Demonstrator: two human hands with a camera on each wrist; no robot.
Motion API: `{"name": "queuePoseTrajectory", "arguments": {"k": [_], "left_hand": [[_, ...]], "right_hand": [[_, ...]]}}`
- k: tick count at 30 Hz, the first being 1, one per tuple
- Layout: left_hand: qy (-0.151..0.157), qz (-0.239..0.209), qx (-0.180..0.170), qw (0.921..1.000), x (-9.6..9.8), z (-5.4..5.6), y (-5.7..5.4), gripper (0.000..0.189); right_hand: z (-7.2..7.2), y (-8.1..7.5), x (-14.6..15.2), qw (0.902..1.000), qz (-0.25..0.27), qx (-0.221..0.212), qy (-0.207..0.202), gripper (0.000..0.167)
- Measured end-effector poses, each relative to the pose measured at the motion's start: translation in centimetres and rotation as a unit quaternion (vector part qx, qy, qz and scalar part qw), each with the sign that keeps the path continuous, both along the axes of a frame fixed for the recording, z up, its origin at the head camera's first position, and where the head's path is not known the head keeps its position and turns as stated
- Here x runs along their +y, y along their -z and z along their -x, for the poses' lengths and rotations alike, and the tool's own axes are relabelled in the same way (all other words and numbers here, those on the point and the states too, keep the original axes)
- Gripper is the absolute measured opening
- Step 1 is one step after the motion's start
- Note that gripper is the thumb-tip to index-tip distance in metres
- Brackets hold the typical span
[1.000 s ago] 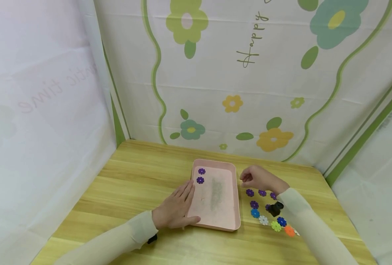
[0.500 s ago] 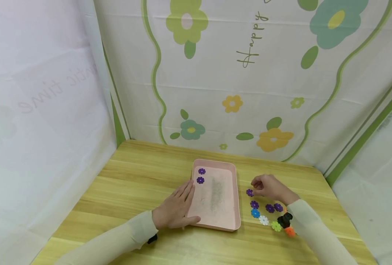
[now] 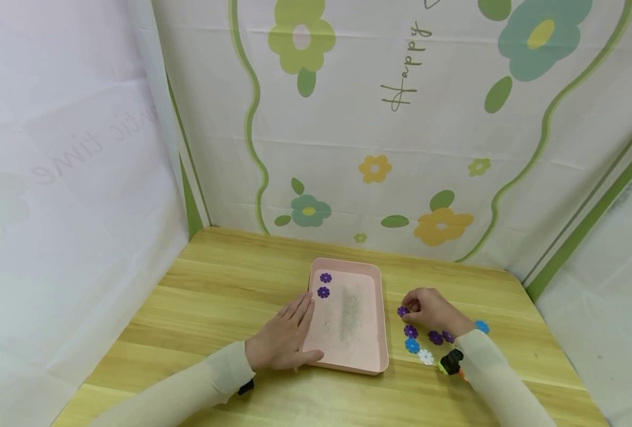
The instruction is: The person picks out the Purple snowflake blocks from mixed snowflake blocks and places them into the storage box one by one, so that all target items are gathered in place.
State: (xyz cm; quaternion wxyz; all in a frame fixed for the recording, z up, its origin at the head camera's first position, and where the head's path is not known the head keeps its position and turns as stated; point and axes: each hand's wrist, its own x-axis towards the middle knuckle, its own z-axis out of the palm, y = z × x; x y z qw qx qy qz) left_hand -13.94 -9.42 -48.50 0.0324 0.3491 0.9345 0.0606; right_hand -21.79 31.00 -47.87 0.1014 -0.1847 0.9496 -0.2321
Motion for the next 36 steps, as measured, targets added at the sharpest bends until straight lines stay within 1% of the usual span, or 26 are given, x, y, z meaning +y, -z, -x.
{"name": "queuePoseTrajectory", "arguments": {"k": [6,12,18,23,26,29,32,36], "left_hand": [[0.006,-0.003,0.01,0.9999,0.0,0.1,0.1,0.1],[0.005,-0.006,0.007,0.9999,-0.1,0.0,0.1,0.101],[0.002,-0.006,0.006,1.0,-0.1,0.0,0.3,0.102],[0.002,-0.003,0.005,1.0,0.0,0.0,0.3,0.102],[0.005,-0.007,0.004,1.0,0.0,0.0,0.2,0.101],[0.007,-0.014,0.002,0.9999,-0.1,-0.1,0.0,0.1],[0.008,-0.018,0.003,0.9998,-0.1,-0.1,-0.2,0.1],[0.008,-0.015,0.008,0.9998,0.0,-0.1,-0.2,0.1]], "right_hand": [[0.2,0.4,-0.1,1.0,0.001,0.001,-0.003,0.019],[0.3,0.4,-0.3,0.9994,0.012,-0.028,0.015,0.014],[0.8,0.3,-0.2,0.9991,0.017,-0.028,0.026,0.019],[0.6,0.1,0.0,0.9992,0.026,-0.02,0.023,0.021],[0.3,-0.1,0.1,0.9995,0.026,-0.009,0.015,0.017],[0.1,-0.4,0.3,0.9997,0.022,-0.007,0.012,0.011],[0.0,-0.8,0.5,0.9995,0.022,-0.018,0.013,0.009],[0.0,-1.4,0.9,0.9985,0.039,-0.037,0.005,0.009]]}}
